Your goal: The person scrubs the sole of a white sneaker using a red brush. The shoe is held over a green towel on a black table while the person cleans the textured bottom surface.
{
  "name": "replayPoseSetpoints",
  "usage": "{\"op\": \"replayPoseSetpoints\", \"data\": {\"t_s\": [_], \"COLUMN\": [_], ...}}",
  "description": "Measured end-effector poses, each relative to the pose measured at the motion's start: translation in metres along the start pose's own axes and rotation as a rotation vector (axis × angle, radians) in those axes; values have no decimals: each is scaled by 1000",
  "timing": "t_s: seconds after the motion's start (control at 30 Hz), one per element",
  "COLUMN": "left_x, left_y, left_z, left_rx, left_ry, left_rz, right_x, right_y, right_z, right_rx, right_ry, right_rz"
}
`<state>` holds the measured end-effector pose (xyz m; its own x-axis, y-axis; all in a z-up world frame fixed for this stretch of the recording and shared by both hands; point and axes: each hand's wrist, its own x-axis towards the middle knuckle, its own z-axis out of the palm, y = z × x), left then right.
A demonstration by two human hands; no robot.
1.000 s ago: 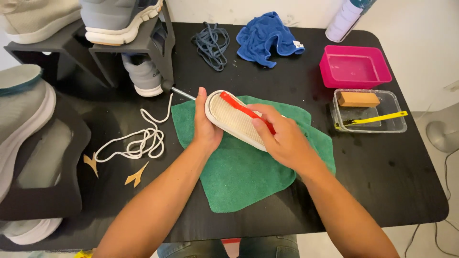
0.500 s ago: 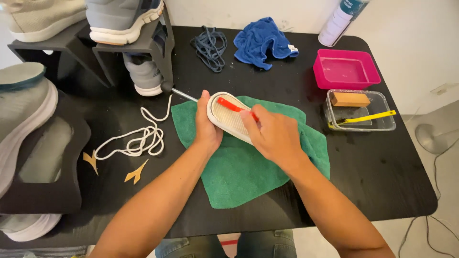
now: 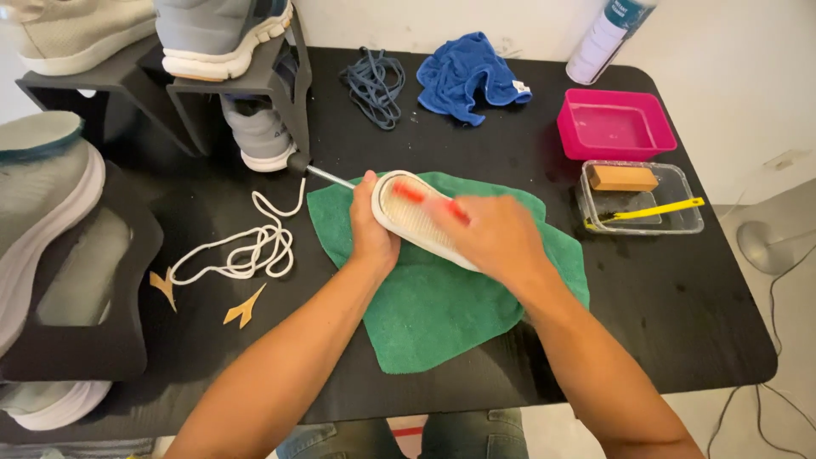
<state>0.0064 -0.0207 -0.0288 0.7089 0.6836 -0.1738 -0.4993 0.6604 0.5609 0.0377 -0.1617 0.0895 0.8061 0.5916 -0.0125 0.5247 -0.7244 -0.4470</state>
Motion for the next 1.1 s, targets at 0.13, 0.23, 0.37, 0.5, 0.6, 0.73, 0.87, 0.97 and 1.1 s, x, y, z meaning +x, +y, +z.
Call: {"op": "replayPoseSetpoints", "data": {"t_s": [0.13, 0.23, 0.37, 0.5, 0.6, 0.73, 0.87, 0.97, 1.1], "left_x": [4, 5, -8, -8, 3, -15, 7, 5, 4], "left_y": [-6, -7, 7, 9, -3, 10, -1, -3, -4], "left_z": [-5, -10, 8, 4, -10, 12, -10, -13, -16], "left_rx": [-25, -12, -68, 23, 70, 38, 73, 84, 70], "left_ry": [18, 38, 41, 14, -31, -14, -49, -72, -68], "left_rz": [-14, -3, -18, -34, -23, -33, -7, -9, -1], "right_x": [-4, -9, -9, -17, -9, -15, -12, -8, -22], "right_y": [-7, -17, -14, -21, -15, -18, -16, -12, -31], "right_z": [-9, -17, 2, -7, -12, -9, -13, -10, -26], "right_rx": [32, 79, -27, 99, 69, -4, 16, -40, 25], "right_ry": [-83, -235, -49, -251, -158, -86, -184, -135, -331], "right_rz": [-21, 9, 39, 5, 59, 77, -26, -7, -8]}}
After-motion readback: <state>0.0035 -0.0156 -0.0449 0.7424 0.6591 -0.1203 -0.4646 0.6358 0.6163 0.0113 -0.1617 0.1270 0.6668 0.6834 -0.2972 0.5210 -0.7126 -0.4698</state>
